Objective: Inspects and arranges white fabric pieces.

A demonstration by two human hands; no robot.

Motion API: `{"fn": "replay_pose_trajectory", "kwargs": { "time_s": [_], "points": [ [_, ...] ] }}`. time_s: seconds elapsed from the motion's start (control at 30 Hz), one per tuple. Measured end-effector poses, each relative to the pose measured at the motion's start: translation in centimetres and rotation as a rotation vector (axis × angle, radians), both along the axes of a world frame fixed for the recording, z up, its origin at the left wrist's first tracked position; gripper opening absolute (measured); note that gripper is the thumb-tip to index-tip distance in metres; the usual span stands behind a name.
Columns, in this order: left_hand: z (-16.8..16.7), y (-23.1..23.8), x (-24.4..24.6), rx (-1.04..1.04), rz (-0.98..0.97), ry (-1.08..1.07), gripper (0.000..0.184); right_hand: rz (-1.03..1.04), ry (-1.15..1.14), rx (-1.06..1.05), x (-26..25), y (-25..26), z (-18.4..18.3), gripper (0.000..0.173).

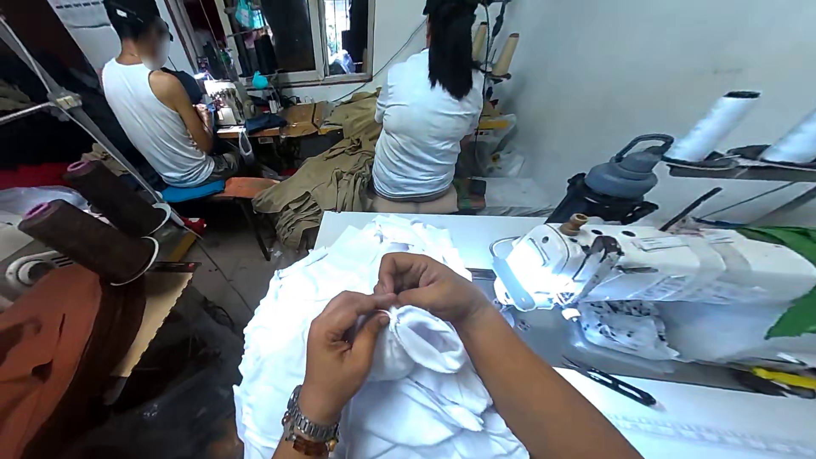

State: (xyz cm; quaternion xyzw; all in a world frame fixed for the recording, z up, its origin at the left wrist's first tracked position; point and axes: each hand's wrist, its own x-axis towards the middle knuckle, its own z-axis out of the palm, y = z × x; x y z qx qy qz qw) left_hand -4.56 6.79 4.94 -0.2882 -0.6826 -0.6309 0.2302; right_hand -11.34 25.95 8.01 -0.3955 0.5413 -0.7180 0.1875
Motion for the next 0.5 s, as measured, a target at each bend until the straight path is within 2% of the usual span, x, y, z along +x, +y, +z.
{"fn": "replay_pose_trajectory", "kwargs": {
  "time_s": [0.13,0.27,0.37,0.43,0.5],
  "points": [
    [0.2,0.3,0.3,0.016,0.044,-0.019,0.012,-0.118,0.055,0.115,0.4,0.0,0.0,0.018],
    [0.3,0.8,0.7,0.044,0.112,-0.045,0.008,-0.153,0.131,0.112,0.2,0.1,-0.3,0.018],
    [0.2,0.9,0.9,0.022,0.197,-0.106,0.009,-0.399,0.227,0.122,0.8,-0.1,0.4,0.020],
    [0.0,0.5,0.8,0.050,0.213,-0.114,0.012,-0.599,0.326,0.076,1.6,0.2,1.1,0.014],
    [-0.2,-0.1,0.5,0.089,0.239,-0.097,0.013,-0.628,0.450,0.027,2.8,1.3,1.8,0.009]
  ]
}}
